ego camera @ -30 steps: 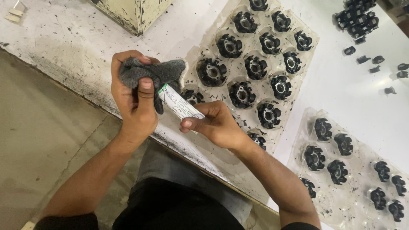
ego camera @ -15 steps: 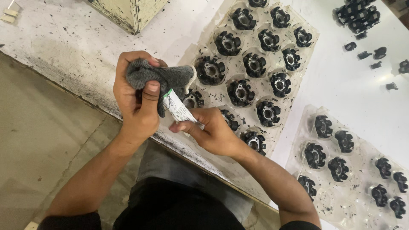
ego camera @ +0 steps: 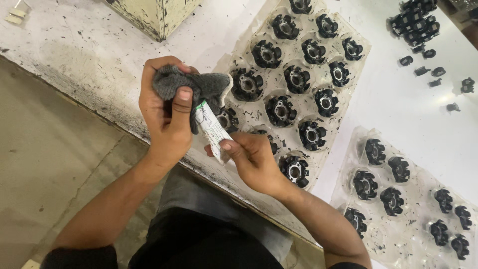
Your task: The person picks black rotor-like components one at a time from a plastic tray and squeezes adhesive from a small tube onto each part, then places the treated part into an adjacent tray. They occasionally wipe the tube with a cloth and continue treating parts across the trays.
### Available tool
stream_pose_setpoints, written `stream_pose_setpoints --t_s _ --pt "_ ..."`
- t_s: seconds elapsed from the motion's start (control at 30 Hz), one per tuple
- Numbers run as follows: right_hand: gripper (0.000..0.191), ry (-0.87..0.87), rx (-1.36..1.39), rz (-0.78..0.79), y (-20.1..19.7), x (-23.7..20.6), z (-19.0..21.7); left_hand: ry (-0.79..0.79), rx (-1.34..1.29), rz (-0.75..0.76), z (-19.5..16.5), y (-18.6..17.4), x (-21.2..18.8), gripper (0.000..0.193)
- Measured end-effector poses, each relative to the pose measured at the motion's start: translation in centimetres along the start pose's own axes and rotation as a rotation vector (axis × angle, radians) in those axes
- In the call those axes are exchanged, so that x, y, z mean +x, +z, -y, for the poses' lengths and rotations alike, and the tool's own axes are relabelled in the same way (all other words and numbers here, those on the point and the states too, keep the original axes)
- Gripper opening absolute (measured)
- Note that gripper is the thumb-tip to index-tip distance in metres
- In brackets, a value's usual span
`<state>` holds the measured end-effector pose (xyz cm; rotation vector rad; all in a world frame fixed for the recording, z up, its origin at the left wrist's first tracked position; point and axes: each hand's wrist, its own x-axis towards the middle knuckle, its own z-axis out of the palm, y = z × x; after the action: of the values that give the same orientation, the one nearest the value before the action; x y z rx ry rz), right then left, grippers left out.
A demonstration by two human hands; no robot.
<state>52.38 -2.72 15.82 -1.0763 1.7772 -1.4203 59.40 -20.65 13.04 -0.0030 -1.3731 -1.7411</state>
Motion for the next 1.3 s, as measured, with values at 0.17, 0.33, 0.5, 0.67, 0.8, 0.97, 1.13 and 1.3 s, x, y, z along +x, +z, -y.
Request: stream_pose_setpoints --t_s 0.17,0.33,0.5,0.67,0.8,0.97,1.13,1.3 --pt "0.026 0.114 -0.074 0.033 -0.6 -0.7 -0.4 0.029 0.015 0.035 -0.4 0.9 -0.6 0.032" --pt "0.023 0.208 0.021 0.021 -0.6 -0.8 -0.6 0.007 0.029 0.041 -0.4 1.4 -0.4 0.032" --pt "0.027 0.145 0.185 0.153 -0.7 -0.8 0.3 -0.03 0.011 0.044 -0.6 1.1 -0.1 0.032" --pt "0.028 0.14 0.073 0.129 -0.8 -1.2 1.7 -0.106 -0.062 0.033 -1.2 1.1 -0.2 0.03" --pt "0.019 -0.186 -0.322 0.058 -2.1 -2.3 4.1 -0.197 -0.376 -0.03 -1.6 0.7 0.8 0.028" --pt "0.022 -0.77 -0.611 0.049 -2.7 -2.6 5.9 -0.366 -0.546 -0.07 -2.3 1.0 1.2 0.026" --pt "0.025 -0.955 -0.645 -0.005 -2.5 -2.8 6.1 -0.543 -0.585 -0.153 -3.0 2.3 1.0 0.025" --pt "0.022 -1.053 -0.465 0.058 -2.6 -3.1 5.2 -0.582 -0.59 -0.094 -4.2 3.3 0.3 0.024"
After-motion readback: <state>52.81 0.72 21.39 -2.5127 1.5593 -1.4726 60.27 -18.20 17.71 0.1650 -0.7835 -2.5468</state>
